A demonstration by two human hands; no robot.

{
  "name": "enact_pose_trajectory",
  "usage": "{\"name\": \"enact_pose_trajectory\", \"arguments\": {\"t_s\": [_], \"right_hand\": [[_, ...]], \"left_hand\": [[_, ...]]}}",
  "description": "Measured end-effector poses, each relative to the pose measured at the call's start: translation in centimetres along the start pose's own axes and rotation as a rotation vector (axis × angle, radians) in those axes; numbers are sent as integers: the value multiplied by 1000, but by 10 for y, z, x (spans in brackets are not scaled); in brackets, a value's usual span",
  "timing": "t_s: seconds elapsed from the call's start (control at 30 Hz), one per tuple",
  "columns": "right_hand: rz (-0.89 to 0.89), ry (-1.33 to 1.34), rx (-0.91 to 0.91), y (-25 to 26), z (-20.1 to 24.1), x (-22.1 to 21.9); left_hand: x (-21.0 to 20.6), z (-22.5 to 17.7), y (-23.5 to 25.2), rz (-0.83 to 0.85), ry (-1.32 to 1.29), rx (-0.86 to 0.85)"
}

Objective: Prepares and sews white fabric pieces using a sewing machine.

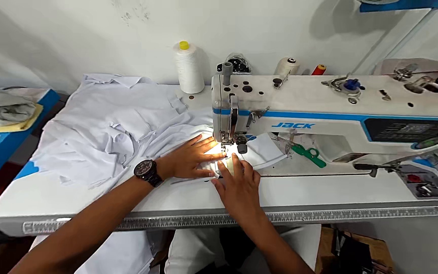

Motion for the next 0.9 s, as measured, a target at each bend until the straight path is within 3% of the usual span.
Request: {"name": "enact_pose_trajectory", "arguments": {"t_s": [0.07,0.13,0.2,0.27,0.3,0.37,0.43,0.5,0.6,0.67,0.77,0.9], "right_hand": [[15,18,76,-2,-11,5],[50,109,216,-10,-37,19],[175,231,390,-15,-77,39],[204,265,514,-9,-112,56],[184,246,540,-4,-122,60],[128,175,511,2,-121,66],[33,123,422,-1,-90,67],[-12,207,346,-20,-41,57],[-4,326,316,-60,19,23],[-57,273,263,-78,35,7],[-137,185,159,-93,29,-2],[-174,46,88,-100,-19,0]], "left_hand": [[-7,-24,-6,-56,18,126],[-22,-85,-15,-152,10,356],[-23,-163,-21,-143,-172,549],[-1,-205,-20,-150,-359,594],[9,-200,-17,-221,-345,590],[24,-153,-12,-233,-244,646],[21,-100,-22,-148,-135,795],[6,-70,-51,-172,-10,891],[9,-75,-94,-184,155,1043],[28,-84,-104,-171,229,1102],[50,-85,-68,-80,150,995],[12,-42,-1,53,-61,694]]}}
Point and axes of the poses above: each hand's wrist, its own y-axis towards the middle knuckle, its own x-axis out of the back of the hand, z = x × y, the point moved 2 cm from there along y, towards the middle knuckle, and after that the axes turned 3 degrees about x, right-handed, at the moved point
